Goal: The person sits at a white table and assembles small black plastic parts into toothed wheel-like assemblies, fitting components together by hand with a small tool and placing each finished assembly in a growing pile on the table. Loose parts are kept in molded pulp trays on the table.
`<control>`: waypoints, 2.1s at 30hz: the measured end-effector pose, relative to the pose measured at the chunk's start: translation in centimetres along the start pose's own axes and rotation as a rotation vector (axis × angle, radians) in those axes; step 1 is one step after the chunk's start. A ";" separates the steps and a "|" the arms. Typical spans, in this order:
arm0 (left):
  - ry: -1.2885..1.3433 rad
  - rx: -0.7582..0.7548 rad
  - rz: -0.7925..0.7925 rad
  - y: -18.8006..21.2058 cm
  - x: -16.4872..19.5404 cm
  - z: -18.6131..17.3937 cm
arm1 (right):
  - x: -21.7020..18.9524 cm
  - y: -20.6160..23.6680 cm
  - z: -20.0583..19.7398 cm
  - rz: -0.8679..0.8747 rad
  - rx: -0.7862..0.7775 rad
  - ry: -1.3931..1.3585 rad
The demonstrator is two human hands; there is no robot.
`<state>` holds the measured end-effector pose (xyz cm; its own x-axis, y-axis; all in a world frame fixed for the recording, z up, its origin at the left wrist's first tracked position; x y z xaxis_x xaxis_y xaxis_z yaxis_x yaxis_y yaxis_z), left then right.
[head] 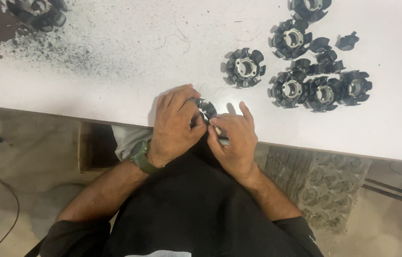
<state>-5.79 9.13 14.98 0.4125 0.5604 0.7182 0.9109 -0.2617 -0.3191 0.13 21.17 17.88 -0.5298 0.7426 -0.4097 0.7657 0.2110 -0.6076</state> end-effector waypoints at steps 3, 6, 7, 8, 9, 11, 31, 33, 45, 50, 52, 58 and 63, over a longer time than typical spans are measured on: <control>-0.008 -0.006 0.005 0.1 -0.2 0.3 | -0.3 -0.2 0.2 -0.035 -0.016 0.047; -0.016 -0.018 0.014 0.0 0.0 0.2 | -0.2 -0.5 0.6 -0.042 -0.068 0.053; -0.018 -0.021 0.022 0.0 0.2 0.0 | 0.1 -0.6 0.7 -0.024 -0.088 0.042; 0.003 -0.021 0.007 -0.1 0.2 -0.4 | 0.3 -0.6 0.8 -0.006 -0.107 0.033; 0.026 -0.020 -0.006 -0.2 0.2 -0.8 | 0.3 -0.5 0.5 -0.010 -0.081 0.013; 0.058 -0.011 -0.014 -0.5 0.3 -1.8 | 0.4 -0.5 -0.1 -0.020 -0.026 -0.023; -0.275 -0.342 0.352 -1.3 3.7 -0.7 | 2.0 -0.1 0.2 0.048 0.040 -0.060; -0.183 -0.373 0.278 -1.5 3.4 -0.6 | 1.8 0.0 0.2 0.035 0.028 -0.061; -0.040 -0.339 0.036 -1.9 1.1 -0.9 | 0.8 0.7 1.0 -0.053 0.036 -0.070; -0.043 -0.341 0.017 -1.5 0.6 -0.8 | 0.7 0.6 1.0 -0.068 0.035 -0.044; -0.025 -0.326 0.023 -1.3 0.4 -1.0 | 0.7 0.6 0.9 -0.064 0.046 -0.043; -0.041 -0.243 0.028 -1.0 0.1 -1.5 | -0.1 0.7 1.2 -0.101 0.060 -0.045; -0.003 -0.247 0.014 -0.9 0.0 -1.6 | 0.1 0.6 1.4 -0.092 0.073 -0.019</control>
<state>-6.62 8.13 16.24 0.4253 0.5574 0.7130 0.8754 -0.4533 -0.1679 0.05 20.44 16.49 -0.6038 0.7097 -0.3630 0.6858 0.2302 -0.6905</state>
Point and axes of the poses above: each hand's wrist, its own y-axis away from the middle knuckle, its own z-axis out of the palm, x = y × z, the point moved 10 cm from there along -y, towards the middle knuckle, and after that the axes turned 12 degrees about -z, right-handed, at the moved point
